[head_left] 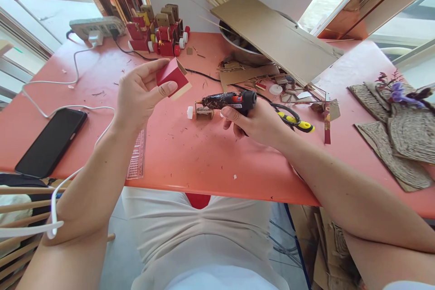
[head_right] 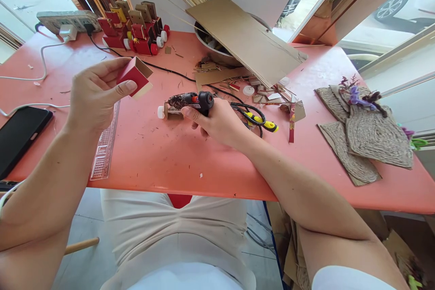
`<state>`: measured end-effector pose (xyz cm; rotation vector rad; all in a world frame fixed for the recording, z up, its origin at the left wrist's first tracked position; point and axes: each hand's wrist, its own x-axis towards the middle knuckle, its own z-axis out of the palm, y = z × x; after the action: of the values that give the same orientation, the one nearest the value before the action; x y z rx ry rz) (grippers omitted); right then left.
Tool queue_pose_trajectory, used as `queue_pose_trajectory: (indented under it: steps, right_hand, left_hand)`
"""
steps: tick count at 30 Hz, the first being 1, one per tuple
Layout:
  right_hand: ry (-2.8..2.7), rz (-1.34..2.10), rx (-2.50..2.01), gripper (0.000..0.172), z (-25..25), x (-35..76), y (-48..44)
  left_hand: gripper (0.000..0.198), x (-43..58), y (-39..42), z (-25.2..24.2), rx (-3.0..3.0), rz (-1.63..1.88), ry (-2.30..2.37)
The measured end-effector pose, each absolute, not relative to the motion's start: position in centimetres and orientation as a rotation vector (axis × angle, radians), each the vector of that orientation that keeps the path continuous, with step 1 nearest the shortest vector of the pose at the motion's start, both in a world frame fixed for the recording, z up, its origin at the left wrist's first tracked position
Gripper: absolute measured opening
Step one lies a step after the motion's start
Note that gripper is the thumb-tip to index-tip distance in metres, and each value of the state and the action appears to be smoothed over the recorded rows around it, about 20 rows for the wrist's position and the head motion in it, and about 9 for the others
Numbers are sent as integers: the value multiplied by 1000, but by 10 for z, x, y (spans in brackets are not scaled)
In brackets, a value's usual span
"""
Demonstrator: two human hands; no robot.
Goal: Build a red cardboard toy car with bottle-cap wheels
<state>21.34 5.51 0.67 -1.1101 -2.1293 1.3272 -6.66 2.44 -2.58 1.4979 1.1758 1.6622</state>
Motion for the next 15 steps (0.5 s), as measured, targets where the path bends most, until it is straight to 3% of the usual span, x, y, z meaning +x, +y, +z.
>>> queue_pose_trajectory:
  steps: [15]
  right_hand:
    - [-2156, 1306, -1156, 58, 12, 213, 52]
  left_hand:
    - [68, -66, 24, -24, 1521, 1657, 1193]
